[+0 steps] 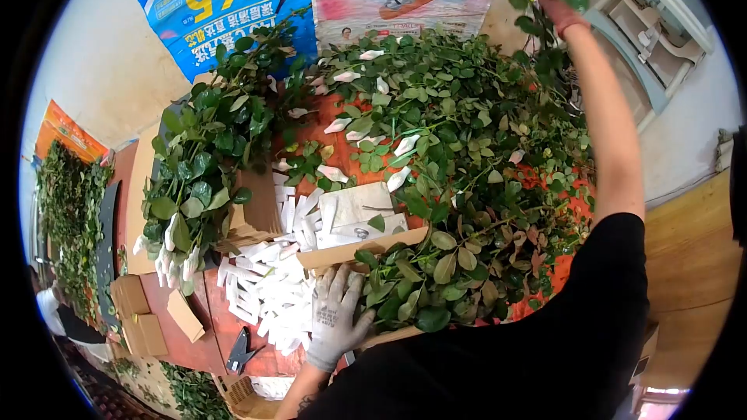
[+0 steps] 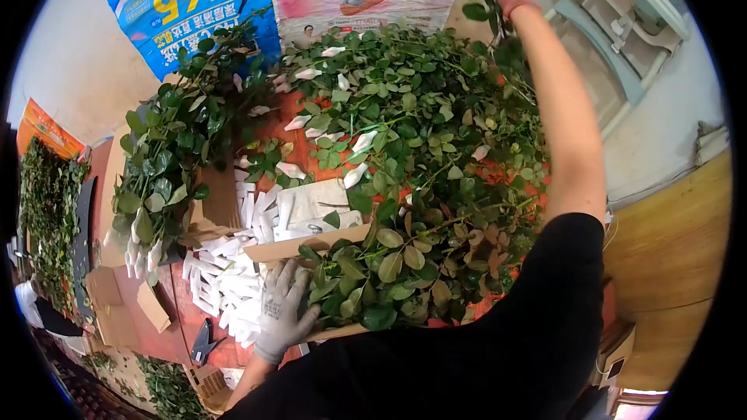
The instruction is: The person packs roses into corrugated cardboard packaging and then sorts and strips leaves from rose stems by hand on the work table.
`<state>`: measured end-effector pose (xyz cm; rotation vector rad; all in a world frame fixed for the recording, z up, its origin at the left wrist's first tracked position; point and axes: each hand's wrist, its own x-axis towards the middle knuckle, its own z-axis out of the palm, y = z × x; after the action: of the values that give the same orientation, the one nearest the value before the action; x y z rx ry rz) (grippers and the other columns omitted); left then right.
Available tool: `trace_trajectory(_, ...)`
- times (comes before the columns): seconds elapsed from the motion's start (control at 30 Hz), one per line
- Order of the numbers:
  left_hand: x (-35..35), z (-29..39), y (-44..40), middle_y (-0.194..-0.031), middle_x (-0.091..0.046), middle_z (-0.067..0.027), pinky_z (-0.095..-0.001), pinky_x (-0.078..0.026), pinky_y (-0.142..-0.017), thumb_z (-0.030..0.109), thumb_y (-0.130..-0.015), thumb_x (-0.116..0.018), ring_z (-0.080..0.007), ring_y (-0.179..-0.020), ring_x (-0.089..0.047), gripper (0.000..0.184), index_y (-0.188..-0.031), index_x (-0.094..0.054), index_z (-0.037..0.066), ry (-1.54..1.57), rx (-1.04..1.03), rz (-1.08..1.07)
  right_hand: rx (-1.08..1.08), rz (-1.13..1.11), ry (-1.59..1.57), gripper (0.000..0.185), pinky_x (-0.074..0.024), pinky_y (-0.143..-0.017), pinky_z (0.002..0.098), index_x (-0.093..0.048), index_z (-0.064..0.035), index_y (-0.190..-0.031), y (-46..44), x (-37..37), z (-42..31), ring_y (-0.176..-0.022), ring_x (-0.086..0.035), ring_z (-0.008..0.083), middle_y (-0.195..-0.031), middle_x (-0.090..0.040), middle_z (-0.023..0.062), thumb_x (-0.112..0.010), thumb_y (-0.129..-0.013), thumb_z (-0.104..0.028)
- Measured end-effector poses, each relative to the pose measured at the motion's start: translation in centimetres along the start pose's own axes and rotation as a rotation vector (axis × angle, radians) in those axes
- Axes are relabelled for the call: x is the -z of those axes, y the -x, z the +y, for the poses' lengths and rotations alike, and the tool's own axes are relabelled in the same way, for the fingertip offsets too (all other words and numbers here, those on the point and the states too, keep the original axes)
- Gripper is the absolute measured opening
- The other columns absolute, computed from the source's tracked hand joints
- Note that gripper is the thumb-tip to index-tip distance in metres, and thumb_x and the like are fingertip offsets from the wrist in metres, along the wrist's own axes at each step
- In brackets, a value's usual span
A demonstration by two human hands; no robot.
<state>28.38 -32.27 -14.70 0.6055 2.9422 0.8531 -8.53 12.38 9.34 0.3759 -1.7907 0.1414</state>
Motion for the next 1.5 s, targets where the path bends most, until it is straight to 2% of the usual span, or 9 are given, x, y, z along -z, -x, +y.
trace_trajectory(0.37, -0.3, -1.2, 0.9, -0.139, -0.036, -0.0217, -0.0502, -0.027, -0.106, 0.034, -0.078, -0.063, -0.0427, -0.129, -0.030, 0.062, -0.130, -0.045, 0.004, 0.018, -0.037, 0.050, 0.879, -0.125, -0.277, 0.031, -0.0505, -0.060, 0.0319, -0.059, -0.0094, -0.111, -8.6, -2.3, -40.8, -0.073, -0.060, 0.0205, -0.084, -0.059, 0.0095, -0.055, -0.080, -0.011)
trace_trajectory(0.6, -0.3, -1.2, 1.1, -0.138, -0.038, -0.0209, -0.0508, -0.027, -0.106, 0.032, -0.077, -0.064, -0.0432, -0.129, -0.031, 0.061, -0.129, -0.047, 0.005, 0.066, -0.054, 0.065, 1.166, -0.492, -0.277, 0.034, -0.0504, -0.076, 0.0325, -0.055, -0.0122, -0.117, -0.1, -11.5, -54.5, -0.087, -0.063, 0.0230, -0.107, -0.059, 0.0135, -0.050, -0.083, -0.011)
trace_trajectory(0.7, -0.3, -1.7, 0.9, -0.138, -0.037, -0.0224, -0.0518, -0.026, -0.106, 0.033, -0.077, -0.063, -0.0441, -0.129, -0.031, 0.063, -0.129, -0.046, 0.003, 0.079, -0.041, 0.062, 1.150, -0.846, -0.432, 0.043, -0.0451, -0.093, 0.0349, -0.052, -0.0077, -0.123, 1.1, -10.5, -51.5, -0.108, -0.057, 0.0270, -0.115, -0.058, 0.0145, -0.051, -0.081, -0.010)
trace_trajectory(0.83, -0.5, -1.5, 0.8, -0.137, -0.038, -0.0222, -0.0521, -0.025, -0.107, 0.033, -0.073, -0.065, -0.0436, -0.126, -0.034, 0.065, -0.129, -0.047, 0.004, 0.075, -0.010, 0.039, 0.645, -1.095, -0.813, 0.040, -0.0429, -0.094, 0.0368, -0.057, -0.0145, -0.119, 1.9, -8.8, -37.8, -0.106, -0.056, 0.0289, -0.112, -0.061, 0.0105, -0.056, -0.079, -0.020)
trace_trajectory(0.9, -0.1, -1.3, 0.4, -0.137, -0.038, -0.0217, -0.0521, -0.025, -0.106, 0.030, -0.071, -0.067, -0.0432, -0.126, -0.033, 0.065, -0.127, -0.048, 0.004, 0.087, 0.008, 0.005, 0.429, -1.020, -0.577, 0.035, -0.0433, -0.094, 0.0394, -0.060, -0.0149, -0.113, 5.6, -8.9, -29.6, -0.104, -0.057, 0.0313, -0.108, -0.062, 0.0139, -0.051, -0.079, -0.023)
trace_trajectory(1.07, 0.4, -0.3, -0.6, -0.136, -0.039, -0.0209, -0.0518, -0.026, -0.105, 0.024, -0.066, -0.071, -0.0432, -0.126, -0.033, 0.065, -0.125, -0.050, 0.005, 0.067, 0.068, -0.070, 0.181, -1.700, -0.044, 0.046, -0.0433, -0.096, 0.0396, -0.053, -0.0153, -0.125, 20.0, -12.9, -14.2, -0.112, -0.055, 0.0309, -0.119, -0.057, 0.0167, -0.045, -0.080, -0.014)
trace_trajectory(1.13, 0.2, -0.3, -0.7, -0.136, -0.039, -0.0217, -0.0520, -0.027, -0.105, 0.022, -0.065, -0.071, -0.0441, -0.126, -0.033, 0.066, -0.125, -0.050, 0.005, 0.054, 0.052, -0.083, 0.217, -1.753, 0.044, 0.054, -0.0392, -0.101, 0.0373, -0.044, -0.0148, -0.135, 25.2, -12.7, -11.2, -0.121, -0.048, 0.0278, -0.133, -0.049, 0.0146, -0.042, -0.081, -0.012)
trace_trajectory(1.4, -0.6, -0.6, -0.4, -0.135, -0.039, -0.0223, -0.0564, -0.023, -0.106, 0.026, -0.063, -0.073, -0.0442, -0.128, -0.031, 0.067, -0.123, -0.051, 0.004, 0.063, 0.039, -0.050, 0.375, -1.620, 0.119, 0.036, -0.0489, -0.085, 0.0358, -0.053, -0.0127, -0.118, 25.0, -10.4, -9.7, -0.103, -0.061, 0.0275, -0.112, -0.061, 0.0124, -0.048, -0.083, -0.014)
trace_trajectory(1.5, -0.3, -0.5, -0.4, -0.136, -0.038, -0.0226, -0.0555, -0.023, -0.106, 0.026, -0.064, -0.072, -0.0446, -0.128, -0.030, 0.067, -0.124, -0.050, 0.004, 0.043, 0.035, -0.043, 0.232, -1.115, 0.120, 0.034, -0.0513, -0.079, 0.0360, -0.053, -0.0147, -0.115, 18.4, -8.6, -8.6, -0.095, -0.063, 0.0261, -0.103, -0.063, 0.0093, -0.054, -0.084, -0.028)
